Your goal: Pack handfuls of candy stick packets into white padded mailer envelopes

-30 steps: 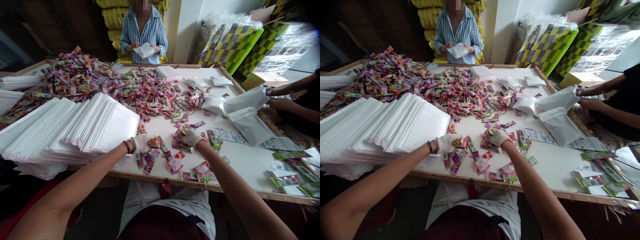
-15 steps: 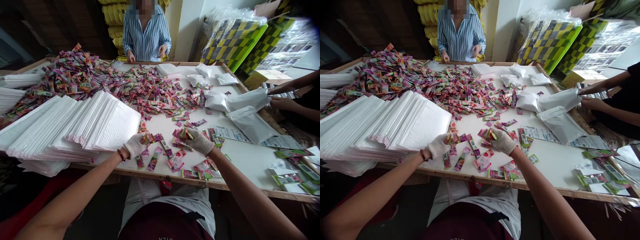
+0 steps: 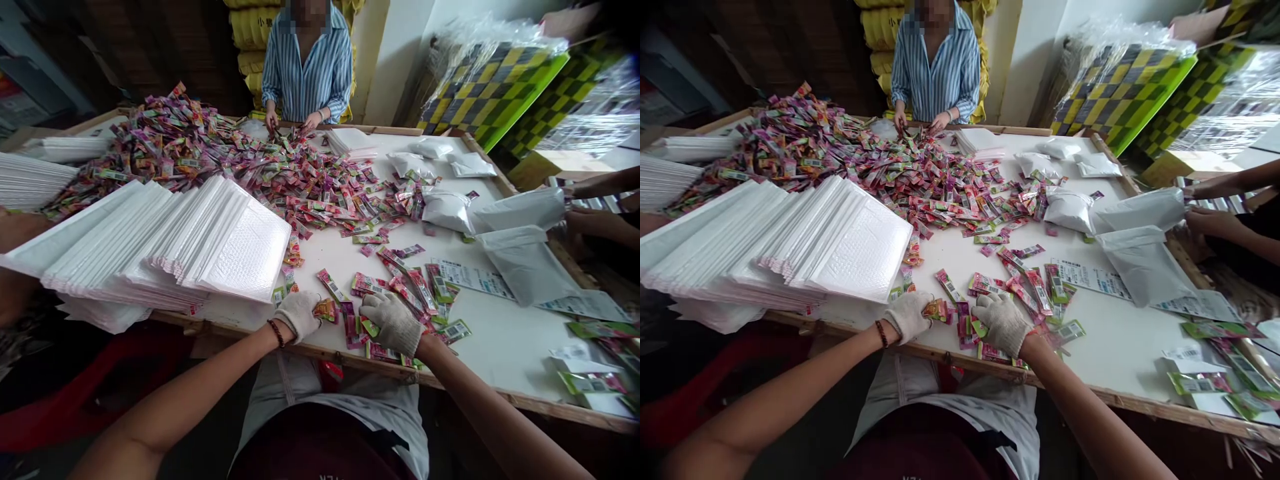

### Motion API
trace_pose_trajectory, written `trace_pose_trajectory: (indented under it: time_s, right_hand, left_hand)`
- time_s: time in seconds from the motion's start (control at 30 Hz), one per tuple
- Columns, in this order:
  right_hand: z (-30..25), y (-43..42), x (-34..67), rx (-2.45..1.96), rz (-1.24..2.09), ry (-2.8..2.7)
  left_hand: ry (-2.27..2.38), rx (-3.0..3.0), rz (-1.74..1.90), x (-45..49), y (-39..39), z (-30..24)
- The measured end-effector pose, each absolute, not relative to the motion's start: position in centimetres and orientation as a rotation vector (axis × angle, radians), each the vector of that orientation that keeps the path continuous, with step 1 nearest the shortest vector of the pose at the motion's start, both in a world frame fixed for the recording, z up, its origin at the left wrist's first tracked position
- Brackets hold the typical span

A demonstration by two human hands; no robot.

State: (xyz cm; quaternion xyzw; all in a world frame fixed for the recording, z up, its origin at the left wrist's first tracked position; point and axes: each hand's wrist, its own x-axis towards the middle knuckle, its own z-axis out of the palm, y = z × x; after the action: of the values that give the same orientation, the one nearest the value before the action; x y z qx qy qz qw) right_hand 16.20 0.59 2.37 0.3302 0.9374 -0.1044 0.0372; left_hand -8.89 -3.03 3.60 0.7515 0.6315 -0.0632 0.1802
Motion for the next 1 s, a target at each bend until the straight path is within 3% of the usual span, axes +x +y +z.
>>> trace_pose_trajectory:
  time_s: [0.17, 0.3, 0.53, 0.63, 0.73, 0.8, 1.0]
  right_hand:
    - [3.2, 0.7, 16.7, 0.872, -0.437, 2.907]
    - [3.3, 0.9, 15.0, 0.669, -0.338, 2.870]
    - [3.1, -0.5, 12.8, 0.791, -0.205, 2.865]
    - [3.8, -0.7, 14.2, 0.922, -0.523, 2.892]
    - [5.0, 1.2, 16.3, 1.384, -0.977, 2.802]
    - [5.7, 3.5, 17.2, 1.713, -1.086, 2.635]
    - [4.3, 9.4, 16.3, 1.752, -0.663, 2.372]
  left_hand:
    - [1.375, 2.568, -0.109, -14.1, -0.6, 6.3]
    - [0.985, 2.808, -0.199, -16.0, 1.6, 5.3]
    - [1.017, 2.789, -0.260, -14.3, 1.4, 3.1]
    - [1.165, 2.623, -0.217, -13.9, 0.8, 3.7]
    - [1.209, 2.523, -0.065, -13.3, 0.6, 4.4]
    - [1.177, 2.507, 0.021, -12.2, 0.5, 4.6]
    - [1.020, 2.543, -0.088, -8.2, -1.1, 4.2]
